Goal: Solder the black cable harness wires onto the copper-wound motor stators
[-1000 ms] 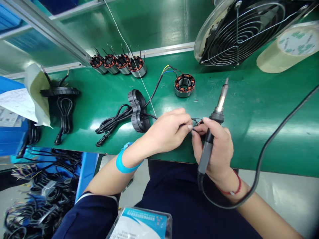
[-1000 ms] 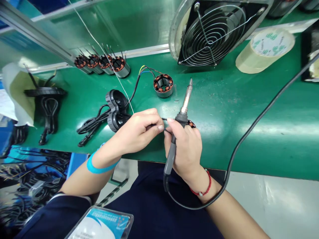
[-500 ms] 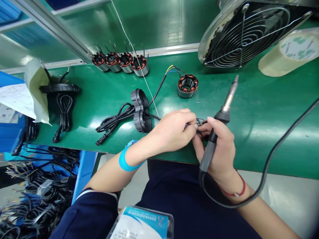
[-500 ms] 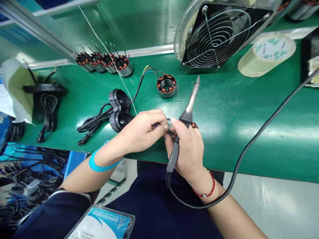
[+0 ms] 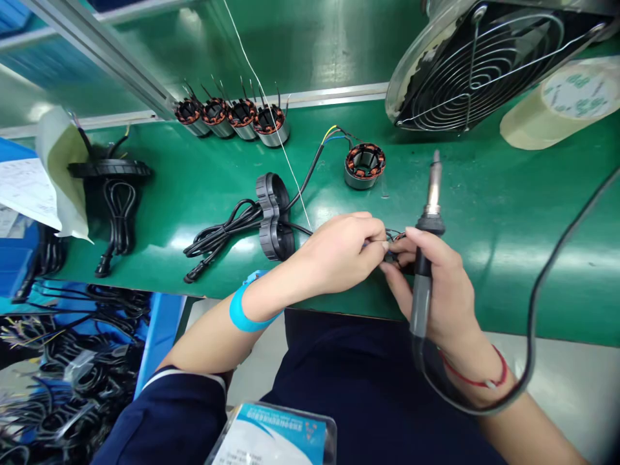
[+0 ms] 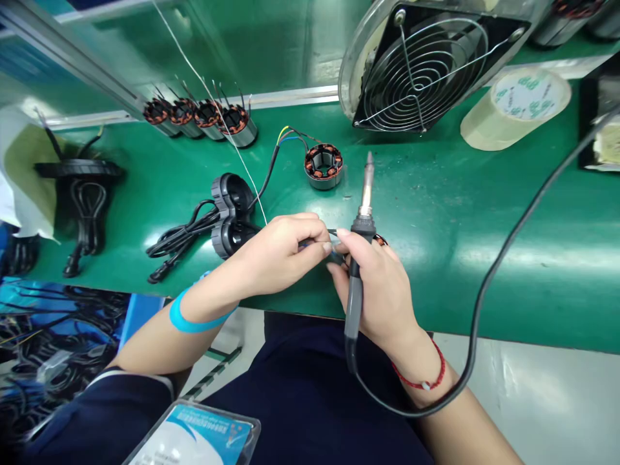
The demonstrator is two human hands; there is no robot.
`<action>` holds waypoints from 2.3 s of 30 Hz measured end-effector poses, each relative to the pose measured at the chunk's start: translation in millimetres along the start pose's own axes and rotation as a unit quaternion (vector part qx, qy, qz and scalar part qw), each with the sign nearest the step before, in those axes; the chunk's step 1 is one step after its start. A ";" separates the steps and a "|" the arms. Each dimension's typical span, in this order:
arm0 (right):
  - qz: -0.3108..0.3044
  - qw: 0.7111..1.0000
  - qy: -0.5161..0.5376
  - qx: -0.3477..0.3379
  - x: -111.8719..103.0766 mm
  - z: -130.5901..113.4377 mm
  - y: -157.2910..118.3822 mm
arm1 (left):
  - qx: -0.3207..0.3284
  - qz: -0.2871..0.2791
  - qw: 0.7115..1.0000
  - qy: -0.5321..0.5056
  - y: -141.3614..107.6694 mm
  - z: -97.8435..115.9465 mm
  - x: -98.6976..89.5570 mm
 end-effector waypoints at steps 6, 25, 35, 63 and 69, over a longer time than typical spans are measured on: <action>0.085 0.996 -0.038 -0.003 -0.7 -4.6 -3.2 | -0.022 -0.002 1.000 0.000 1.6 -0.1 -0.2; 0.073 0.996 -0.055 0.007 -3.9 -7.8 -5.4 | 0.010 -0.024 1.000 0.004 1.0 -3.2 -1.9; 0.097 0.993 -0.060 0.017 1.2 -11.7 -2.3 | -0.001 -0.022 0.998 0.066 -9.7 -4.8 11.4; 0.371 0.884 -0.084 0.271 -288.5 242.9 12.6 | -0.059 0.152 0.982 0.098 18.2 -29.1 -39.9; 0.327 0.903 -0.096 0.260 -271.6 247.2 13.8 | -0.079 0.152 0.980 0.099 18.0 -30.2 -42.4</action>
Point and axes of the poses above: each hand's wrist, its own y-axis towards the middle knuckle, its own x-axis out of the palm, z = x × y, the point moved 5 cm from there along y, towards the middle knuckle, and after that the axes turned 8 degrees about -x, right-handed, at the moved point
